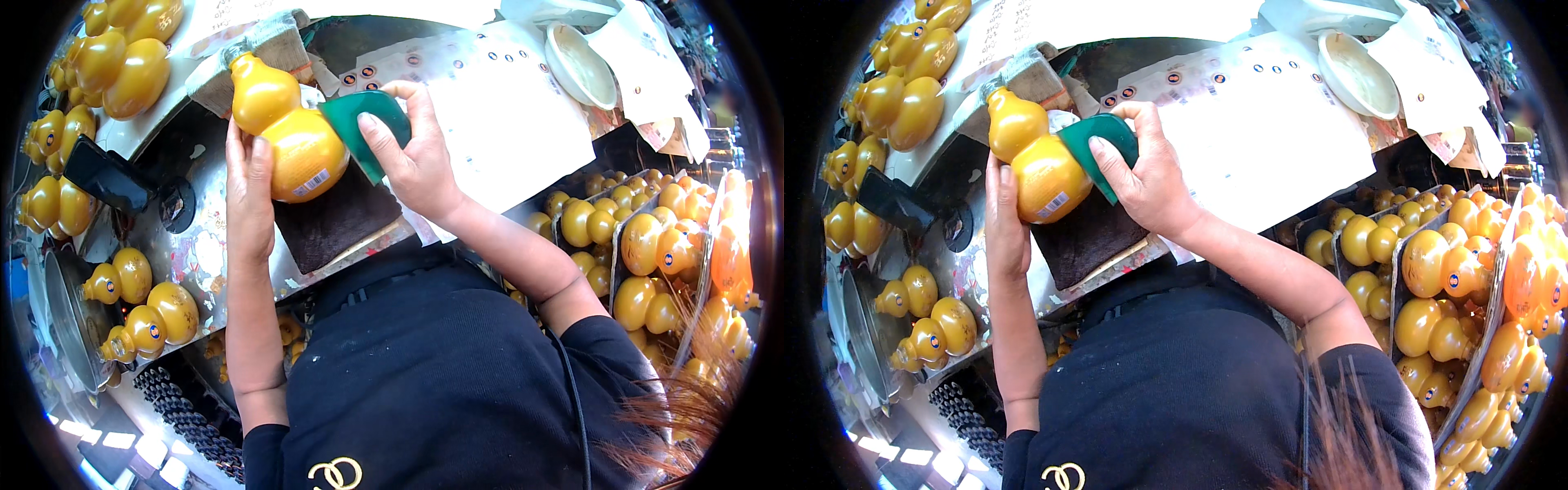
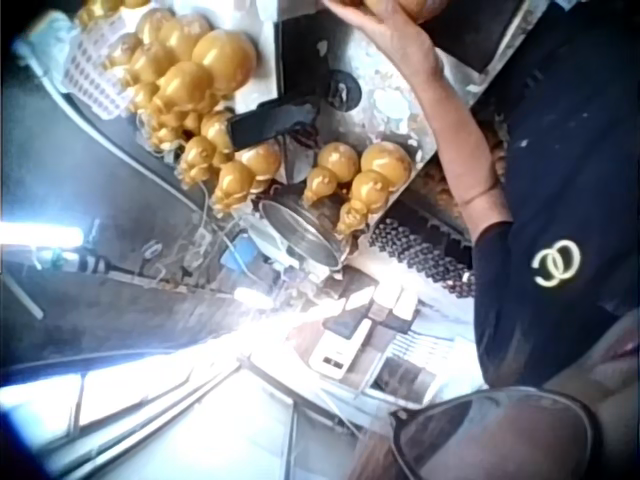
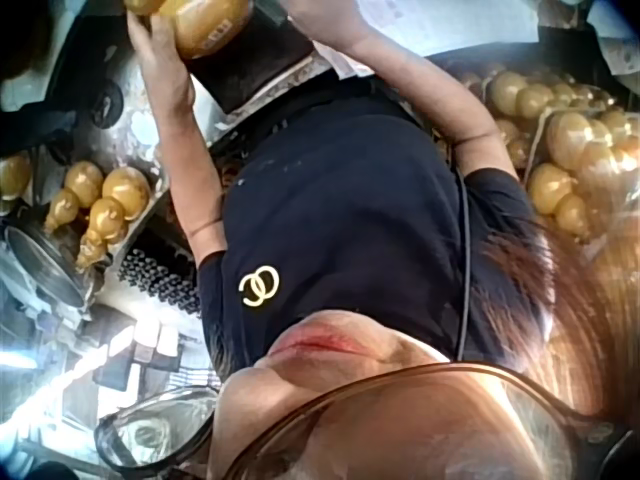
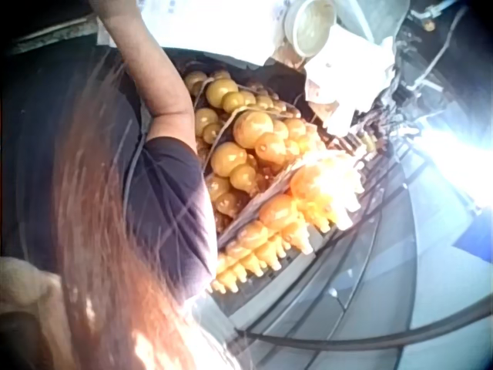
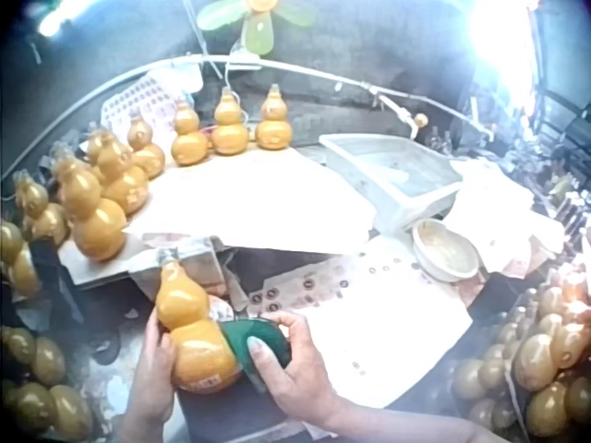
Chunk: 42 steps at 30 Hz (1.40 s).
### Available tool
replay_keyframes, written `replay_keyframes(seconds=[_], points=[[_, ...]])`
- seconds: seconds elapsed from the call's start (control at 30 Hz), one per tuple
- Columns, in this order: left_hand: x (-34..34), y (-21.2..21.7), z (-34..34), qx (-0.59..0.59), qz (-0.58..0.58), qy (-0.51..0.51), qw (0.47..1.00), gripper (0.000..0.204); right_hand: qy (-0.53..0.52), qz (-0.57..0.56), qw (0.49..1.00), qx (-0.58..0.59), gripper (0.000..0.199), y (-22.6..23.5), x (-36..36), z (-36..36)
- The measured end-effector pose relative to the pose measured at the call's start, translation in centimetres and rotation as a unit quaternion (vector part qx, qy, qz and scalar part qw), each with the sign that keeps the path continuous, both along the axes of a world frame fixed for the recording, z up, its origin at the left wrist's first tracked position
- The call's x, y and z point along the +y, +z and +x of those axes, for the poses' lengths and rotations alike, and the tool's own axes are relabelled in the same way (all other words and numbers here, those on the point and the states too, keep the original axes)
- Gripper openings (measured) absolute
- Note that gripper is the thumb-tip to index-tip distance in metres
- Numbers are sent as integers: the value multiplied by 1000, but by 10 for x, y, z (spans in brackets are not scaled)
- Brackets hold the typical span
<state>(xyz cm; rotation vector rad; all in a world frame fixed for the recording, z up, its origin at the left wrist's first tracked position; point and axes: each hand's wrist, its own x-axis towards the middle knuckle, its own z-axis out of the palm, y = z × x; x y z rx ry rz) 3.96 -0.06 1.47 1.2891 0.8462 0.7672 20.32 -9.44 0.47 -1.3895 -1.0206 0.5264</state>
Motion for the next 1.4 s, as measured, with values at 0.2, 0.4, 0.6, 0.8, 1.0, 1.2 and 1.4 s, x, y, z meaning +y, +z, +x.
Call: replay_keyframes(seconds=[0.2,0.4,0.6,0.8,1.0,1.2,1.4], points=[[-11,-14,-4,32,58,-3,998,73,23,27,995,-97,35,6,-5,-4],[-10,-13,-5,-47,-18,16,999,75,85,50,985,-144,31,27,17,23],[-6,12,5,53,100,30,993,94,79,68,989,-109,34,42,32,36],[-1,19,4,26,37,13,999,91,88,34,992,-89,35,31,26,35],[13,3,0,-36,-36,37,998,70,212,17,966,-145,35,46,31,31],[0,6,-1,-101,-74,23,992,56,211,3,944,-252,37,41,58,32],[-10,-9,-11,-58,-7,-21,998,68,113,55,949,-290,30,44,53,29]])
